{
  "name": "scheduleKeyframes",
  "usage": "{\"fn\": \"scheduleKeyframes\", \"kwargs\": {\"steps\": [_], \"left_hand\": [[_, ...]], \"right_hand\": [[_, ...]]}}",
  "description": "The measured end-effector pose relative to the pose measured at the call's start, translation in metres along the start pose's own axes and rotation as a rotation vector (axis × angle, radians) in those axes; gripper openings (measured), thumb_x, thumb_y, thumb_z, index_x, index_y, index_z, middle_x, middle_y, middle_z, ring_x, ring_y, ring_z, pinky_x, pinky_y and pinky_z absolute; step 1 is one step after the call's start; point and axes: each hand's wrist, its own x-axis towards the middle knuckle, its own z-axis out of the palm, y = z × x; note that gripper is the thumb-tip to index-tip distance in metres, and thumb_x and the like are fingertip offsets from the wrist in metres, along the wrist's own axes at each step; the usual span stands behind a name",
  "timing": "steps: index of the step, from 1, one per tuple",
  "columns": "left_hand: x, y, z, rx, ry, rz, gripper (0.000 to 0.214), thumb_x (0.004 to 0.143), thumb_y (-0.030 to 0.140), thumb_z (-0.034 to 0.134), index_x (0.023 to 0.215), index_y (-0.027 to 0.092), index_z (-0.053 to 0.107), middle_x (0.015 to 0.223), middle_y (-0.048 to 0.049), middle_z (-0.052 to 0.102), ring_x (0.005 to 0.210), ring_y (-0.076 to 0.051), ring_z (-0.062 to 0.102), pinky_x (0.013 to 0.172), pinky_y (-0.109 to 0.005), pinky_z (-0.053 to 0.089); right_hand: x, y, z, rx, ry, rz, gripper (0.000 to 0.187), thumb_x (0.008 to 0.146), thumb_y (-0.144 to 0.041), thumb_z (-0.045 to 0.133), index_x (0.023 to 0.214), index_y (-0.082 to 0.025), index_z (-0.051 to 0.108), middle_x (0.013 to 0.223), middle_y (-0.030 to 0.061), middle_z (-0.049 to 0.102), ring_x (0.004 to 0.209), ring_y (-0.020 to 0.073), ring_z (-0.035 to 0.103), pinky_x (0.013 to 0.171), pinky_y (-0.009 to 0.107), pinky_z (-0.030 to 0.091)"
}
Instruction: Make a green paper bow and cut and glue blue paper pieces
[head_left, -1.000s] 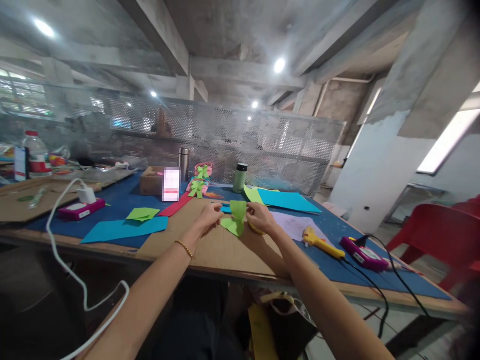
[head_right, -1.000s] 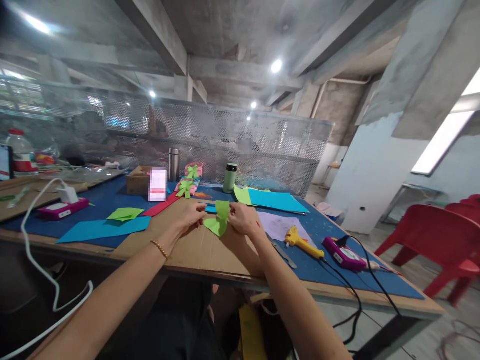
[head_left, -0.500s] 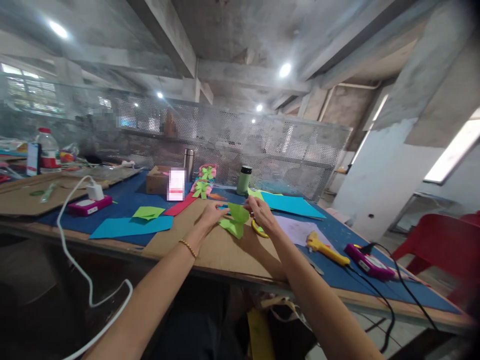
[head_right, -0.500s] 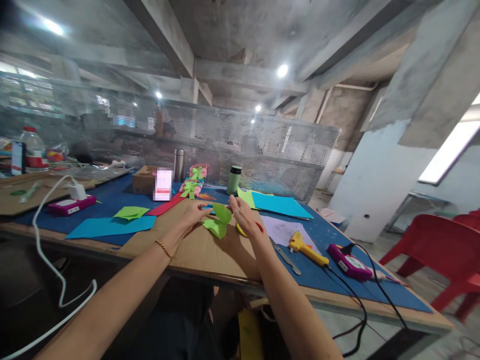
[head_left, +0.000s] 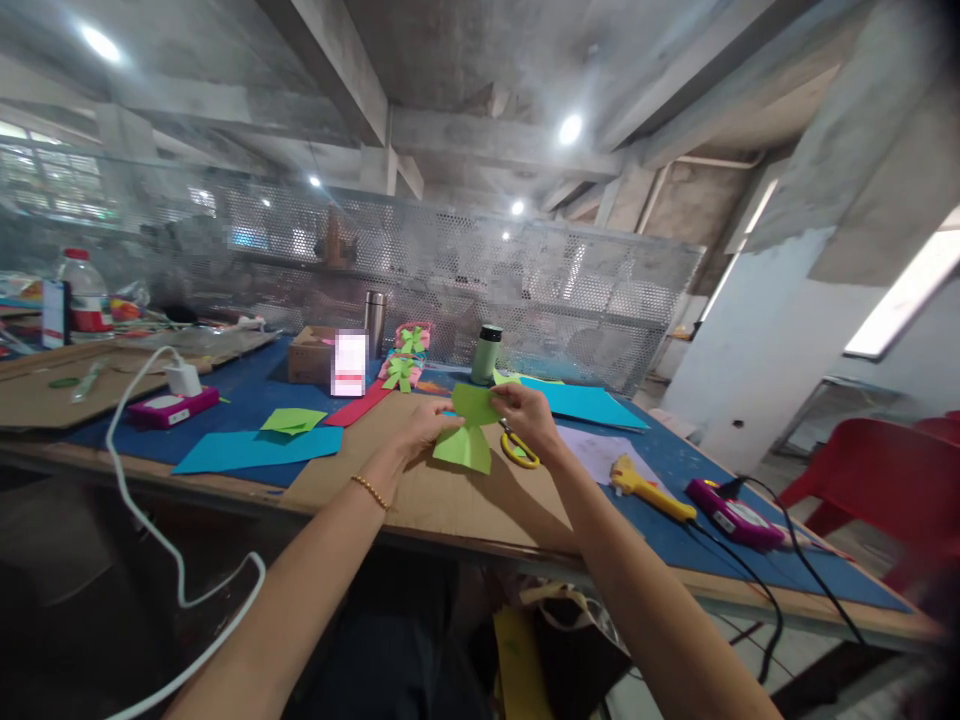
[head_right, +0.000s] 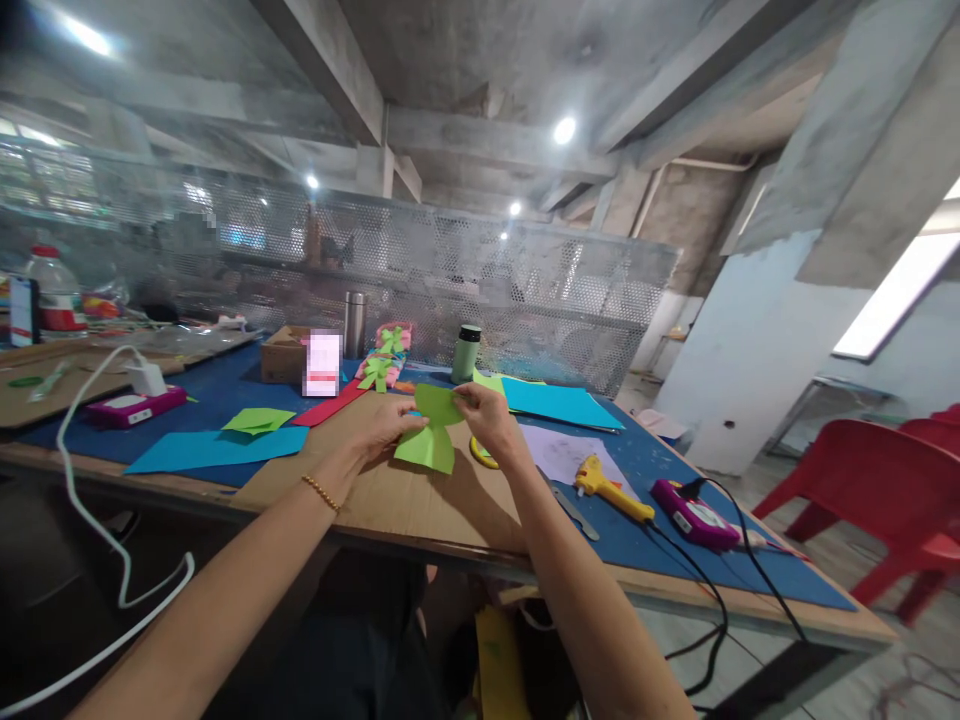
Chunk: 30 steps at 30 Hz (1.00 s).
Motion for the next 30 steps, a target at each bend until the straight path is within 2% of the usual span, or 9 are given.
{"fn": "scheduleKeyframes", "kwargs": {"steps": [3, 5, 10, 14, 18, 21, 24, 28, 30], "left_hand": [[-0.004, 0.003, 0.001, -0.15, -0.105, -0.109, 0.031, 0.062, 0.023, 0.085, 0.089, 0.011, 0.074, 0.074, -0.0069, 0.073, 0.061, -0.015, 0.063, 0.063, -0.027, 0.051], [-0.003, 0.005, 0.0, -0.206, -0.086, -0.15, 0.027, 0.066, 0.022, 0.082, 0.09, 0.012, 0.076, 0.074, -0.0076, 0.073, 0.06, -0.015, 0.063, 0.06, -0.025, 0.051], [0.008, 0.012, -0.004, -0.316, 0.003, -0.139, 0.019, 0.078, 0.016, 0.068, 0.095, 0.012, 0.077, 0.079, -0.0072, 0.075, 0.062, -0.013, 0.064, 0.056, -0.021, 0.048], [0.011, 0.011, -0.005, -0.401, -0.013, -0.153, 0.017, 0.085, 0.025, 0.07, 0.09, 0.009, 0.075, 0.075, -0.0077, 0.073, 0.06, -0.012, 0.061, 0.06, -0.023, 0.051], [0.005, 0.003, -0.007, -0.376, -0.123, -0.108, 0.024, 0.073, 0.027, 0.085, 0.08, 0.009, 0.072, 0.074, -0.0079, 0.072, 0.065, -0.014, 0.063, 0.066, -0.027, 0.052], [0.0, 0.0, -0.009, -0.301, -0.08, -0.124, 0.024, 0.064, 0.021, 0.089, 0.072, 0.01, 0.068, 0.068, -0.0053, 0.069, 0.062, -0.013, 0.06, 0.065, -0.027, 0.051], [-0.001, 0.0, -0.01, -0.258, -0.056, -0.105, 0.026, 0.061, 0.021, 0.09, 0.073, 0.011, 0.068, 0.068, -0.0043, 0.068, 0.062, -0.014, 0.06, 0.064, -0.028, 0.05], [-0.003, 0.005, -0.009, -0.211, -0.037, -0.055, 0.032, 0.057, 0.025, 0.091, 0.075, 0.011, 0.068, 0.07, -0.0037, 0.067, 0.062, -0.013, 0.06, 0.063, -0.028, 0.049], [-0.006, 0.007, -0.006, -0.172, -0.043, -0.037, 0.034, 0.056, 0.026, 0.091, 0.077, 0.011, 0.068, 0.071, -0.0028, 0.067, 0.061, -0.013, 0.059, 0.063, -0.027, 0.048]], "right_hand": [[-0.011, -0.009, -0.003, -0.019, 0.014, -0.077, 0.022, 0.084, -0.026, 0.059, 0.093, -0.017, 0.077, 0.088, 0.0061, 0.077, 0.08, 0.02, 0.068, 0.076, 0.03, 0.052], [-0.022, -0.013, -0.002, -0.076, -0.003, -0.194, 0.019, 0.087, -0.024, 0.06, 0.092, -0.019, 0.078, 0.091, 0.0066, 0.078, 0.084, 0.0207, 0.068, 0.081, 0.032, 0.051], [-0.045, -0.015, 0.002, -0.185, -0.079, -0.483, 0.019, 0.093, -0.017, 0.06, 0.096, -0.023, 0.077, 0.101, 0.0075, 0.077, 0.096, 0.022, 0.065, 0.09, 0.036, 0.049], [-0.051, -0.012, 0.005, -0.214, -0.098, -0.538, 0.024, 0.095, -0.012, 0.057, 0.097, -0.024, 0.077, 0.106, 0.0073, 0.076, 0.104, 0.0231, 0.063, 0.094, 0.038, 0.048], [-0.054, -0.011, 0.008, -0.232, -0.097, -0.567, 0.026, 0.093, -0.01, 0.058, 0.097, -0.025, 0.079, 0.11, 0.0068, 0.075, 0.106, 0.023, 0.062, 0.097, 0.04, 0.048], [-0.057, -0.01, 0.011, -0.222, -0.101, -0.557, 0.028, 0.092, -0.009, 0.059, 0.095, -0.029, 0.08, 0.117, 0.0055, 0.074, 0.111, 0.0235, 0.06, 0.1, 0.043, 0.048], [-0.06, -0.011, 0.01, -0.133, -0.11, -0.494, 0.029, 0.088, -0.01, 0.06, 0.097, -0.03, 0.08, 0.123, 0.0056, 0.072, 0.118, 0.0248, 0.06, 0.105, 0.048, 0.045], [-0.06, -0.014, 0.005, 0.059, -0.037, -0.191, 0.037, 0.092, -0.02, 0.049, 0.119, -0.025, 0.073, 0.13, 0.0084, 0.069, 0.122, 0.0236, 0.06, 0.108, 0.043, 0.045], [-0.058, -0.015, 0.005, 0.092, -0.034, -0.052, 0.036, 0.096, -0.028, 0.045, 0.12, -0.022, 0.071, 0.127, 0.0098, 0.07, 0.119, 0.0229, 0.063, 0.105, 0.038, 0.047]]}}
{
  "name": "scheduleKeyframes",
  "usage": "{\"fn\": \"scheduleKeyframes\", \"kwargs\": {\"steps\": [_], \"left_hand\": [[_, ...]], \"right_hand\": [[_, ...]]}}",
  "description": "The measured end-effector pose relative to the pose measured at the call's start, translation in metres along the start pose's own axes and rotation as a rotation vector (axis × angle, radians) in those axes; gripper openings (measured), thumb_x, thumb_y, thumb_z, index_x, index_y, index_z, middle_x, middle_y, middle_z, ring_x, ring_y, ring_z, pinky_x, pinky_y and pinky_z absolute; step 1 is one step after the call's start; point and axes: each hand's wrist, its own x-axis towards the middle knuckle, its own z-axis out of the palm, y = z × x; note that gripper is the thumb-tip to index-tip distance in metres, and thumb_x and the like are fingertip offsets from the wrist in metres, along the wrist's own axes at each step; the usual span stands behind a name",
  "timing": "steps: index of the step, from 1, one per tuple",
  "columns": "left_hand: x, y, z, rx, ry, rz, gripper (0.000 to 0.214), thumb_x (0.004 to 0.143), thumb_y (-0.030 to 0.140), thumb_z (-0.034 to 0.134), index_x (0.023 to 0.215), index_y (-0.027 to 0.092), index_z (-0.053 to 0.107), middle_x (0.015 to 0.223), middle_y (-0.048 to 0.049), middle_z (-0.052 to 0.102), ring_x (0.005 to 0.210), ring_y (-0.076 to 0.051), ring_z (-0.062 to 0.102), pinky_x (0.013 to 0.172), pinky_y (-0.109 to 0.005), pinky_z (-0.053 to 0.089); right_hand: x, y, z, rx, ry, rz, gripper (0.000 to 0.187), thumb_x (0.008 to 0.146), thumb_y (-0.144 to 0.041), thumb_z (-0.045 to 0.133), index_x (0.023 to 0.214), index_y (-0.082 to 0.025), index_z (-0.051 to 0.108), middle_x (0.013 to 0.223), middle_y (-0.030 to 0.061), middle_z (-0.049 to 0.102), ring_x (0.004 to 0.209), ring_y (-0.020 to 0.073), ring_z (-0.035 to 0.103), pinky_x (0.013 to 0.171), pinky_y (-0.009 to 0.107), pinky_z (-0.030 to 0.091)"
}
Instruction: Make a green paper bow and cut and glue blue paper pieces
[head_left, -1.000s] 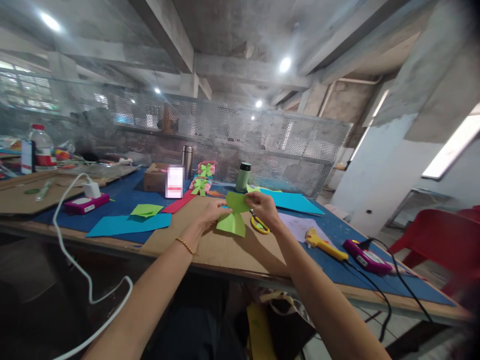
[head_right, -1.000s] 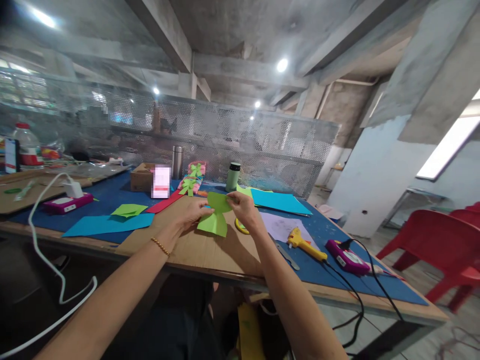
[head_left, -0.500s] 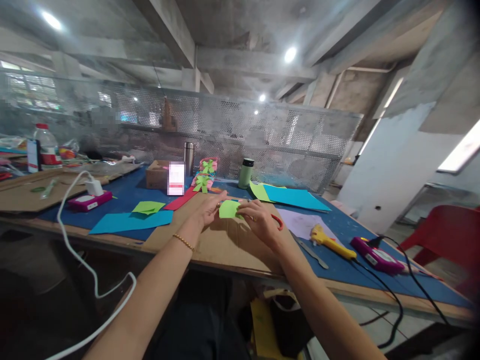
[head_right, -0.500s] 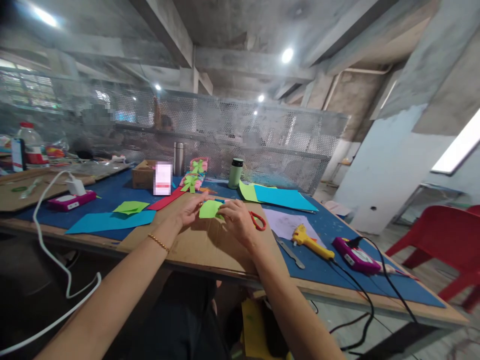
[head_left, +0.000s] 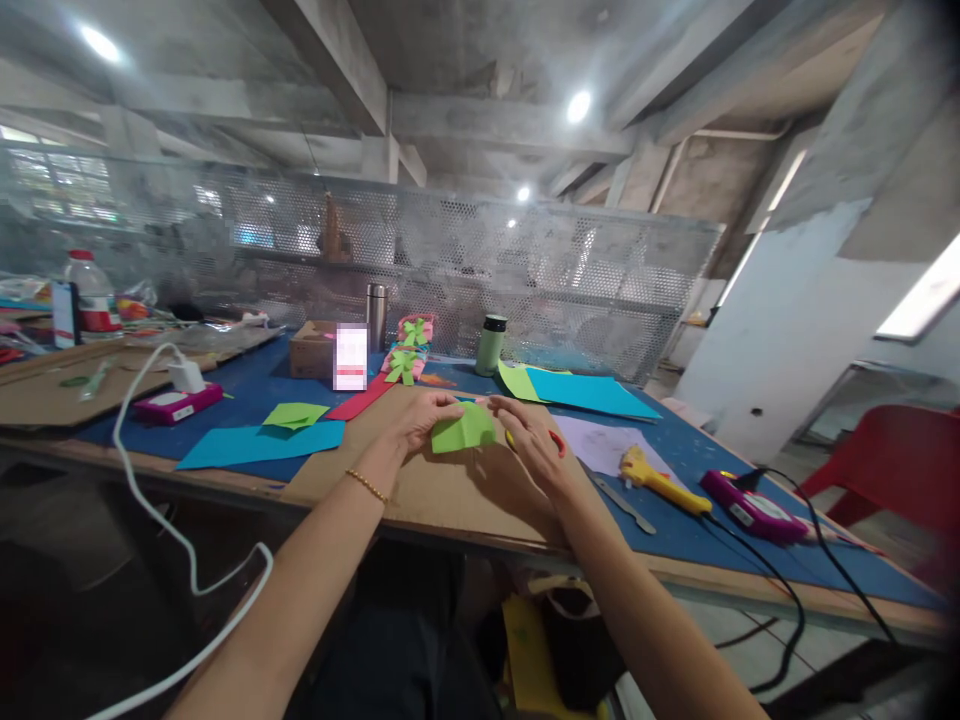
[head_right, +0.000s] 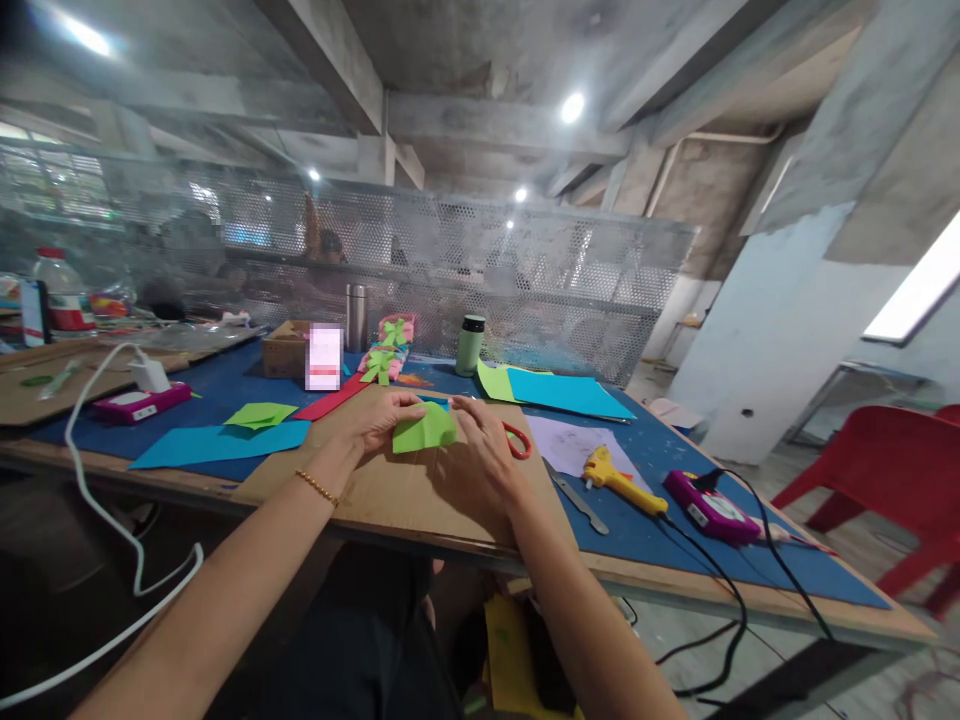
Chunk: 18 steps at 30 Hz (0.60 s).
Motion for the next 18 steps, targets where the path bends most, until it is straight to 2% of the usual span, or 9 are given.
{"fn": "scheduleKeyframes", "kwargs": {"steps": [4, 8, 13, 18], "left_hand": [[-0.005, 0.005, 0.006, 0.108, -0.055, 0.059, 0.032, 0.057, 0.028, 0.089, 0.077, 0.013, 0.069, 0.071, -0.0013, 0.065, 0.063, -0.012, 0.057, 0.062, -0.025, 0.045], [-0.007, 0.006, 0.008, 0.174, -0.063, 0.083, 0.028, 0.06, 0.028, 0.087, 0.076, 0.014, 0.069, 0.071, -0.0011, 0.064, 0.065, -0.012, 0.056, 0.062, -0.023, 0.044], [-0.008, 0.004, 0.008, 0.119, -0.094, -0.007, 0.033, 0.063, 0.034, 0.087, 0.083, 0.013, 0.071, 0.076, -0.0041, 0.067, 0.064, -0.012, 0.058, 0.06, -0.024, 0.045], [-0.011, 0.007, 0.009, 0.228, -0.09, -0.075, 0.036, 0.063, 0.039, 0.088, 0.074, 0.014, 0.065, 0.063, 0.0, 0.06, 0.052, -0.009, 0.053, 0.051, -0.024, 0.044]], "right_hand": [[0.004, 0.003, 0.009, 0.01, -0.113, 0.085, 0.03, 0.094, -0.041, 0.051, 0.1, -0.019, 0.072, 0.1, 0.0076, 0.075, 0.09, 0.0215, 0.068, 0.08, 0.031, 0.053], [0.005, 0.01, 0.015, 0.023, -0.169, 0.135, 0.026, 0.084, -0.041, 0.059, 0.078, -0.017, 0.068, 0.075, 0.0019, 0.067, 0.066, 0.0172, 0.059, 0.06, 0.026, 0.045], [0.008, 0.006, 0.011, 0.09, -0.044, 0.109, 0.029, 0.08, -0.045, 0.058, 0.067, -0.019, 0.061, 0.067, 0.0, 0.058, 0.061, 0.0145, 0.05, 0.054, 0.025, 0.037], [0.01, 0.001, 0.008, 0.125, 0.013, 0.115, 0.029, 0.079, -0.044, 0.057, 0.065, -0.019, 0.059, 0.065, -0.0006, 0.056, 0.061, 0.0135, 0.047, 0.055, 0.025, 0.038]]}}
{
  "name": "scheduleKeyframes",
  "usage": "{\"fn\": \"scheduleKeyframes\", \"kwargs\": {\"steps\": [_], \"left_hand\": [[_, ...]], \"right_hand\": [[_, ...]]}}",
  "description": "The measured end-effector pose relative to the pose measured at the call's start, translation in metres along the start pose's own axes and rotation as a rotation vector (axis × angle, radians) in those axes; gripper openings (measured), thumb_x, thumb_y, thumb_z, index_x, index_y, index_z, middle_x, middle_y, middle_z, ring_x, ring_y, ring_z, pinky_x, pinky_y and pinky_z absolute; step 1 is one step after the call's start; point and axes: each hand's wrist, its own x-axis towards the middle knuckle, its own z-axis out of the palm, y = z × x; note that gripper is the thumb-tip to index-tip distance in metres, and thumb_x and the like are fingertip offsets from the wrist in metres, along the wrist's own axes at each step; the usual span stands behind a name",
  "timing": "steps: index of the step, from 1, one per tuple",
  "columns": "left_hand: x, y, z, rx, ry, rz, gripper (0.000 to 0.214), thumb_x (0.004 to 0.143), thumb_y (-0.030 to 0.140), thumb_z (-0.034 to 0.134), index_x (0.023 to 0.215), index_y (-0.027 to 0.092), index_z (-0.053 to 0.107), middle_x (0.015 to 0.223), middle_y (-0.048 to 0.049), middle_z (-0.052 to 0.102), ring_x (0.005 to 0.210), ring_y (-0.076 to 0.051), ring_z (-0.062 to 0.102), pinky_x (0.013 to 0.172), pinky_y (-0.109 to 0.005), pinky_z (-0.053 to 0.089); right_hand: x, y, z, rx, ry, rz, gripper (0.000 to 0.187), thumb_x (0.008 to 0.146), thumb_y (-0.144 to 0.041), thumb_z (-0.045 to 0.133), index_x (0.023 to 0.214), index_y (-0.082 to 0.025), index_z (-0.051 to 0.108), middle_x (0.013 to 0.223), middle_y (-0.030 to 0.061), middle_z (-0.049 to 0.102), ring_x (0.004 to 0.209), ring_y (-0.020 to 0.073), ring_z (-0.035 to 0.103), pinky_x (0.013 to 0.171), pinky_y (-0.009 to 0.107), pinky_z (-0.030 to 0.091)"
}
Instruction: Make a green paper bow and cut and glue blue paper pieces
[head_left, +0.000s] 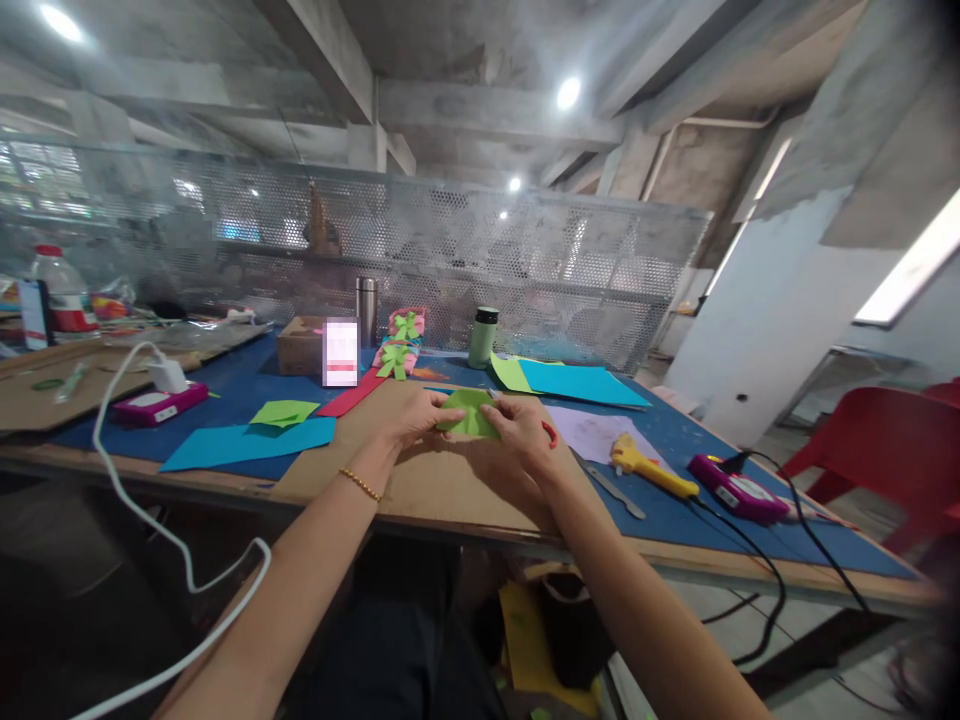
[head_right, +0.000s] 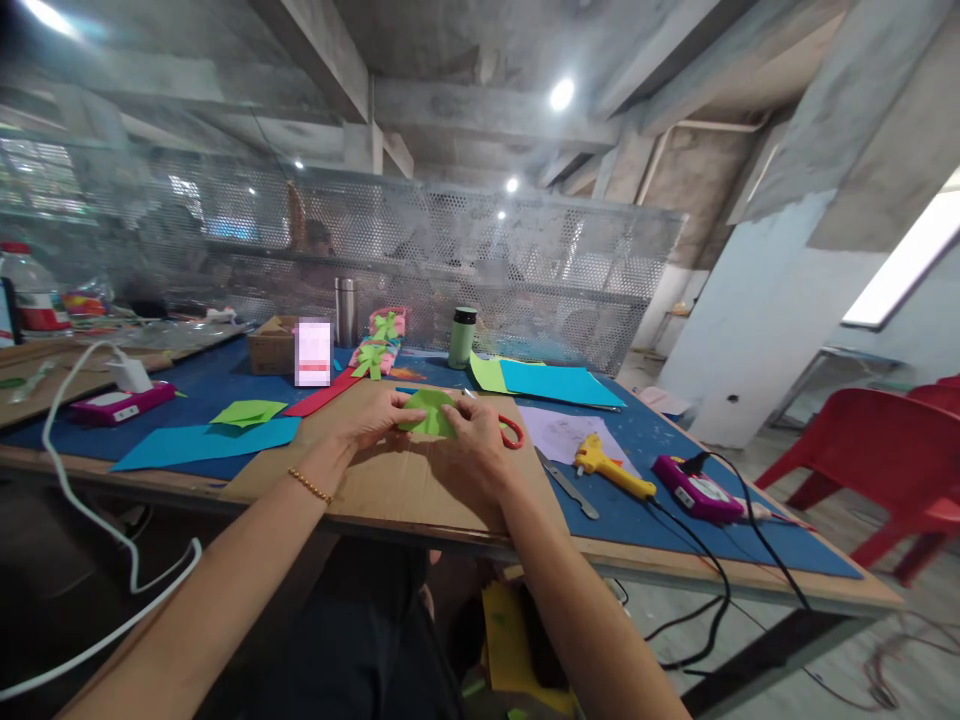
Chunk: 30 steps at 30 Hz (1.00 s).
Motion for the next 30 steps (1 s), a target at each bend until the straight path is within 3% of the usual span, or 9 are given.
{"fn": "scheduleKeyframes", "kwargs": {"steps": [3, 7, 16, 23, 28, 30], "left_hand": [[0.001, -0.001, -0.001, 0.068, 0.049, 0.056, 0.031, 0.067, 0.035, 0.085, 0.069, 0.014, 0.062, 0.061, 0.0013, 0.056, 0.049, -0.008, 0.05, 0.046, -0.02, 0.038], [0.004, -0.005, -0.002, 0.093, 0.026, 0.072, 0.026, 0.073, 0.033, 0.08, 0.075, 0.015, 0.062, 0.061, 0.0021, 0.055, 0.045, -0.007, 0.048, 0.04, -0.019, 0.033], [0.004, -0.01, 0.0, 0.017, -0.024, 0.066, 0.037, 0.085, 0.052, 0.07, 0.088, 0.018, 0.057, 0.055, 0.0048, 0.053, 0.038, -0.008, 0.049, 0.034, -0.018, 0.037], [0.012, -0.018, -0.005, 0.066, -0.016, 0.093, 0.027, 0.086, 0.041, 0.069, 0.079, 0.018, 0.056, 0.047, 0.0054, 0.049, 0.034, -0.008, 0.042, 0.03, -0.017, 0.033], [0.008, -0.015, -0.003, 0.071, -0.009, 0.076, 0.024, 0.082, 0.037, 0.07, 0.076, 0.019, 0.055, 0.047, 0.0061, 0.048, 0.032, -0.008, 0.037, 0.03, -0.019, 0.03], [0.008, -0.013, -0.003, 0.107, 0.018, 0.089, 0.024, 0.082, 0.037, 0.069, 0.074, 0.018, 0.056, 0.046, 0.0059, 0.049, 0.032, -0.008, 0.037, 0.032, -0.019, 0.03]], "right_hand": [[0.0, 0.002, 0.001, -0.016, -0.002, 0.016, 0.031, 0.079, -0.045, 0.056, 0.064, -0.019, 0.057, 0.063, -0.0001, 0.056, 0.059, 0.0135, 0.046, 0.053, 0.025, 0.037], [-0.001, 0.005, 0.001, -0.047, -0.006, 0.029, 0.031, 0.082, -0.046, 0.053, 0.065, -0.02, 0.056, 0.063, 0.0005, 0.056, 0.058, 0.0142, 0.046, 0.051, 0.025, 0.036], [-0.001, -0.002, -0.003, -0.012, -0.043, -0.014, 0.037, 0.081, -0.054, 0.055, 0.064, -0.022, 0.046, 0.062, -0.0019, 0.047, 0.057, 0.0124, 0.036, 0.052, 0.025, 0.031], [0.001, 0.002, -0.005, -0.006, -0.042, 0.02, 0.041, 0.079, -0.055, 0.057, 0.059, -0.022, 0.044, 0.057, -0.0036, 0.042, 0.054, 0.0111, 0.034, 0.05, 0.025, 0.028], [0.002, 0.008, -0.003, -0.047, -0.06, 0.01, 0.039, 0.082, -0.054, 0.055, 0.062, -0.021, 0.052, 0.058, -0.0021, 0.05, 0.052, 0.0114, 0.039, 0.049, 0.024, 0.031], [0.003, 0.009, -0.006, -0.201, -0.061, 0.026, 0.042, 0.09, -0.053, 0.047, 0.068, -0.019, 0.058, 0.062, 0.0004, 0.057, 0.054, 0.0124, 0.046, 0.051, 0.024, 0.035]]}}
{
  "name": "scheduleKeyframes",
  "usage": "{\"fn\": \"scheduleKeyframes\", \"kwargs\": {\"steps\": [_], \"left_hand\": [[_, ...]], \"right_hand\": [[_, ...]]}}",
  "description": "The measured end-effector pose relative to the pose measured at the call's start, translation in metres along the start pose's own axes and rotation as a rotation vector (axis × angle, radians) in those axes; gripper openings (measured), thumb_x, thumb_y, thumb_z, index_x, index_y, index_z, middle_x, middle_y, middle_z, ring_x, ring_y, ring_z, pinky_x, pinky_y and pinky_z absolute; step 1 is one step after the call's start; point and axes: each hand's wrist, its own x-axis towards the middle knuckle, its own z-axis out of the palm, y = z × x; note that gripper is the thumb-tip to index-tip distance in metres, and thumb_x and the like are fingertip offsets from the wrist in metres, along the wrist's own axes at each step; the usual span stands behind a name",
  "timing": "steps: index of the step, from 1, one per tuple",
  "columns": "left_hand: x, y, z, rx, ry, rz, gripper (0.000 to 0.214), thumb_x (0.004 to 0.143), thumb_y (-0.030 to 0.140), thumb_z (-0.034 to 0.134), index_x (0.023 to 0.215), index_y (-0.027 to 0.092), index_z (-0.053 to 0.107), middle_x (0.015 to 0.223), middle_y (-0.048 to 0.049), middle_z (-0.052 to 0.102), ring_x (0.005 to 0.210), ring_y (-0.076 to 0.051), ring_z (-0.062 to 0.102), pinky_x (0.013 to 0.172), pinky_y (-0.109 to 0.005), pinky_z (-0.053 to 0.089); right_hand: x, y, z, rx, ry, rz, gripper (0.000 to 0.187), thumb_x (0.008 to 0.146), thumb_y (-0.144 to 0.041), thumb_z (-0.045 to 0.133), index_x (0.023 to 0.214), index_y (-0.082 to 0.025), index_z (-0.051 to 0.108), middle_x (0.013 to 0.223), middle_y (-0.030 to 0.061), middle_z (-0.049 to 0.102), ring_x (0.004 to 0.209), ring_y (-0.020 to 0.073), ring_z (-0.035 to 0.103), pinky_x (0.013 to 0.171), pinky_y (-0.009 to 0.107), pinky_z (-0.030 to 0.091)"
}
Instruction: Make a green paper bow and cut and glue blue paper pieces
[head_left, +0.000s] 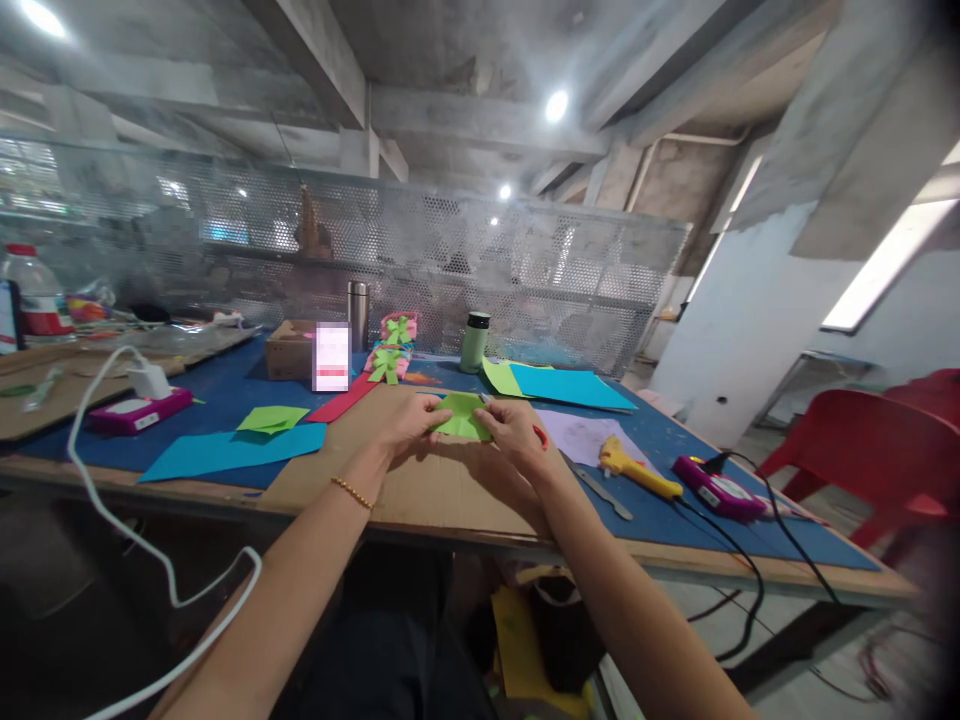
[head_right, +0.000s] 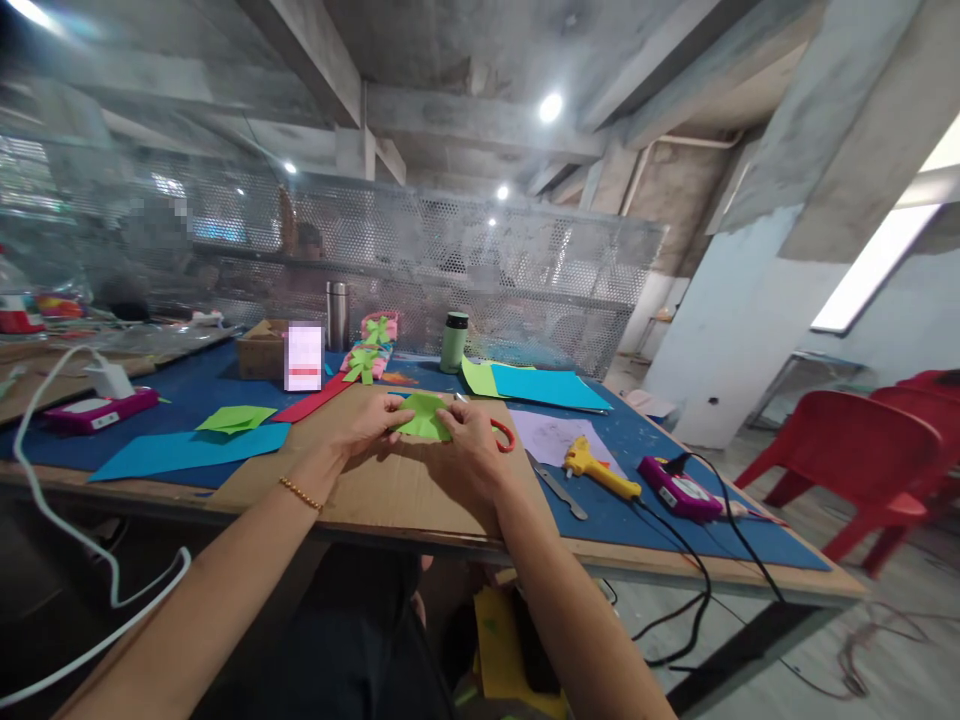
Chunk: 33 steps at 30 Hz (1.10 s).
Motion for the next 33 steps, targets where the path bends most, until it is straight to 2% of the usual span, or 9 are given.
{"fn": "scheduleKeyframes", "kwargs": {"steps": [4, 9, 12, 16, 22, 24, 27, 30, 33], "left_hand": [[0.003, 0.004, -0.004, 0.055, 0.168, 0.154, 0.027, 0.078, 0.034, 0.07, 0.064, 0.016, 0.056, 0.049, 0.0048, 0.05, 0.041, -0.006, 0.044, 0.042, -0.018, 0.032], [0.006, 0.005, -0.008, 0.103, 0.346, 0.118, 0.024, 0.079, 0.03, 0.066, 0.062, 0.016, 0.057, 0.046, 0.0043, 0.052, 0.039, -0.007, 0.043, 0.043, -0.019, 0.027], [0.008, 0.004, -0.007, 0.094, 0.362, 0.092, 0.022, 0.08, 0.027, 0.064, 0.062, 0.016, 0.057, 0.043, 0.0049, 0.05, 0.037, -0.007, 0.04, 0.043, -0.019, 0.025], [0.01, 0.003, -0.007, 0.063, 0.344, 0.063, 0.02, 0.079, 0.028, 0.067, 0.066, 0.015, 0.059, 0.041, 0.006, 0.049, 0.035, -0.006, 0.039, 0.041, -0.018, 0.024], [0.008, 0.004, -0.006, -0.012, 0.279, 0.052, 0.021, 0.08, 0.028, 0.069, 0.068, 0.015, 0.058, 0.048, 0.0045, 0.052, 0.036, -0.007, 0.046, 0.038, -0.017, 0.027], [0.006, 0.003, -0.005, -0.023, 0.249, 0.06, 0.02, 0.081, 0.028, 0.068, 0.069, 0.015, 0.059, 0.051, 0.0036, 0.054, 0.038, -0.007, 0.049, 0.038, -0.017, 0.029], [0.004, 0.003, -0.003, -0.037, 0.179, 0.051, 0.02, 0.081, 0.032, 0.069, 0.076, 0.014, 0.061, 0.056, 0.0024, 0.056, 0.04, -0.007, 0.051, 0.037, -0.016, 0.032], [0.003, 0.004, 0.0, -0.062, 0.117, 0.029, 0.026, 0.08, 0.038, 0.071, 0.086, 0.014, 0.063, 0.063, 0.0012, 0.06, 0.041, -0.009, 0.054, 0.037, -0.018, 0.038], [0.002, 0.006, 0.001, -0.065, 0.11, 0.015, 0.036, 0.079, 0.047, 0.073, 0.091, 0.014, 0.063, 0.061, 0.0018, 0.059, 0.041, -0.011, 0.055, 0.037, -0.021, 0.041]], "right_hand": [[0.003, 0.006, -0.022, -0.403, 0.055, 0.116, 0.044, 0.101, -0.04, 0.034, 0.082, -0.016, 0.066, 0.075, 0.0075, 0.07, 0.066, 0.0155, 0.061, 0.06, 0.024, 0.04], [0.001, 0.02, -0.052, -0.636, -0.048, 0.19, 0.025, 0.089, -0.021, 0.059, 0.068, -0.014, 0.07, 0.078, 0.0167, 0.074, 0.075, 0.0213, 0.066, 0.064, 0.028, 0.035], [-0.003, 0.027, -0.051, -0.717, -0.127, 0.187, 0.018, 0.087, -0.019, 0.062, 0.074, -0.014, 0.074, 0.081, 0.0166, 0.075, 0.078, 0.022, 0.067, 0.065, 0.028, 0.034], [-0.007, 0.035, -0.042, -0.754, -0.127, 0.163, 0.017, 0.089, -0.023, 0.061, 0.09, -0.014, 0.076, 0.094, 0.0167, 0.075, 0.087, 0.0235, 0.067, 0.069, 0.029, 0.036], [-0.007, 0.031, -0.04, -0.638, 0.025, 0.107, 0.026, 0.095, -0.025, 0.05, 0.088, -0.013, 0.073, 0.101, 0.0176, 0.071, 0.093, 0.0237, 0.062, 0.075, 0.029, 0.039], [-0.004, 0.025, -0.038, -0.554, 0.051, 0.059, 0.033, 0.098, -0.031, 0.045, 0.086, -0.015, 0.072, 0.094, 0.0125, 0.071, 0.088, 0.0211, 0.061, 0.073, 0.027, 0.04], [0.002, 0.012, -0.031, -0.401, 0.004, 0.0, 0.046, 0.1, -0.044, 0.038, 0.081, -0.016, 0.07, 0.075, 0.0035, 0.067, 0.07, 0.0159, 0.058, 0.063, 0.024, 0.039], [0.008, -0.005, -0.023, -0.151, -0.078, 0.01, 0.038, 0.089, -0.048, 0.051, 0.074, -0.017, 0.067, 0.064, -0.0014, 0.06, 0.059, 0.0127, 0.051, 0.056, 0.023, 0.035], [0.01, -0.021, -0.021, 0.027, -0.107, 0.102, 0.025, 0.075, -0.04, 0.066, 0.062, -0.018, 0.063, 0.057, -0.0022, 0.058, 0.054, 0.011, 0.047, 0.053, 0.023, 0.032]]}}
